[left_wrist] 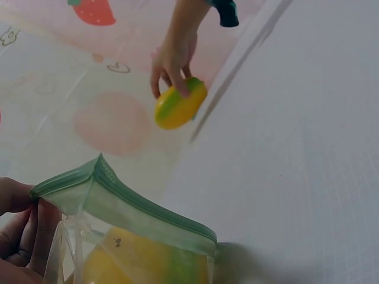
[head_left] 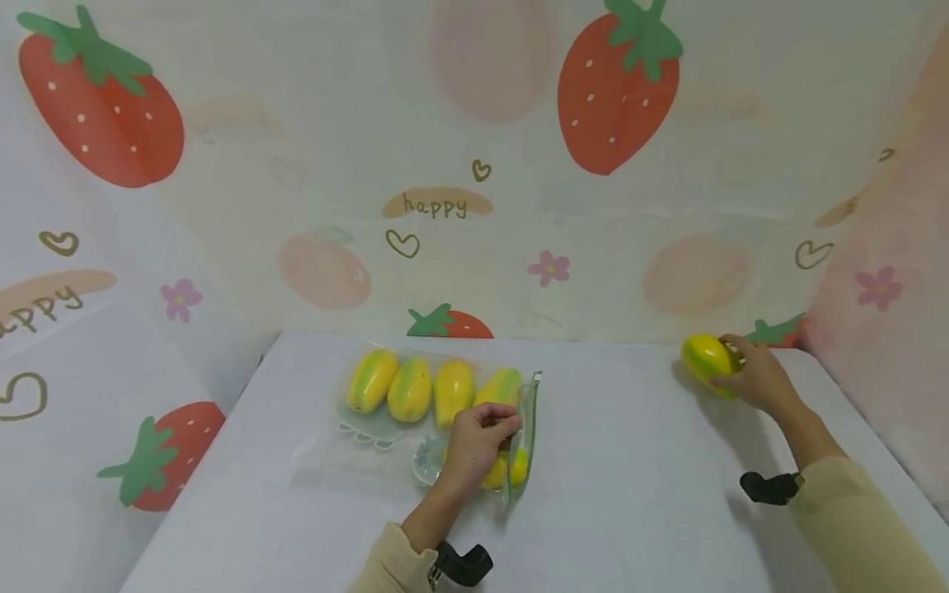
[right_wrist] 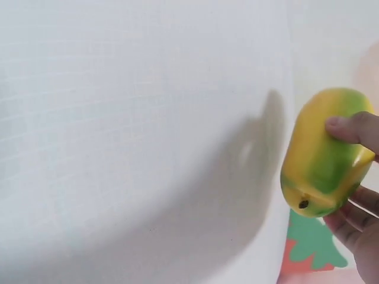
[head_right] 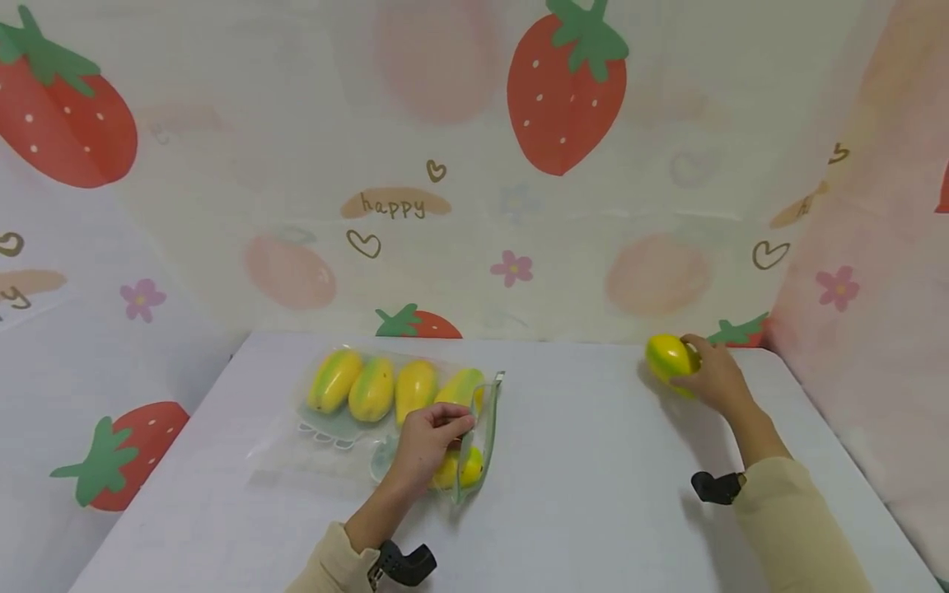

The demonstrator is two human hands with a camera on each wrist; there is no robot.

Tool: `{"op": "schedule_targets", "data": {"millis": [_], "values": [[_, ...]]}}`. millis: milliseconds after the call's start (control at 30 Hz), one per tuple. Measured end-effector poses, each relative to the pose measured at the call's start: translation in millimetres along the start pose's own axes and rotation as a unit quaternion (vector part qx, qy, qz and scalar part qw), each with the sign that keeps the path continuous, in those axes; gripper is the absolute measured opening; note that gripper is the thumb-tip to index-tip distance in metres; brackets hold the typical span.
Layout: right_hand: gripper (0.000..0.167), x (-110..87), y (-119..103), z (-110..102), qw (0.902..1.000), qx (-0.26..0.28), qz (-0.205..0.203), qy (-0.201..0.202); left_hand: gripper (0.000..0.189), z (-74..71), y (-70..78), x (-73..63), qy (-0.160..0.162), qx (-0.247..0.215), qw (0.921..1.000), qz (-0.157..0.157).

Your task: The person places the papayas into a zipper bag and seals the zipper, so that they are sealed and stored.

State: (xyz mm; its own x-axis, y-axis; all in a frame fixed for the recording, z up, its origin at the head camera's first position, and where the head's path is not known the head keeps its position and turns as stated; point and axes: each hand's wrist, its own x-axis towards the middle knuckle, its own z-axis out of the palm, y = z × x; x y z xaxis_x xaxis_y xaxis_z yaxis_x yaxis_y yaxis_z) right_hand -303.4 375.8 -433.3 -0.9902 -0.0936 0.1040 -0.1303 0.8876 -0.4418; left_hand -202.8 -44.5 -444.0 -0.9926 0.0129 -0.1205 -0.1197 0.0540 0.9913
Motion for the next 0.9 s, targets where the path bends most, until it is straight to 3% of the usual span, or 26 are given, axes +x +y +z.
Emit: {"op": "schedule_targets", "data": {"millis": [900], "values": [[0.066,-46.7,-68,16,0.9918,0.089,-0.084,-0.036,0.024,2.0,-0.3,0.0,0.0,0.009,0.9999,0.007]]}}
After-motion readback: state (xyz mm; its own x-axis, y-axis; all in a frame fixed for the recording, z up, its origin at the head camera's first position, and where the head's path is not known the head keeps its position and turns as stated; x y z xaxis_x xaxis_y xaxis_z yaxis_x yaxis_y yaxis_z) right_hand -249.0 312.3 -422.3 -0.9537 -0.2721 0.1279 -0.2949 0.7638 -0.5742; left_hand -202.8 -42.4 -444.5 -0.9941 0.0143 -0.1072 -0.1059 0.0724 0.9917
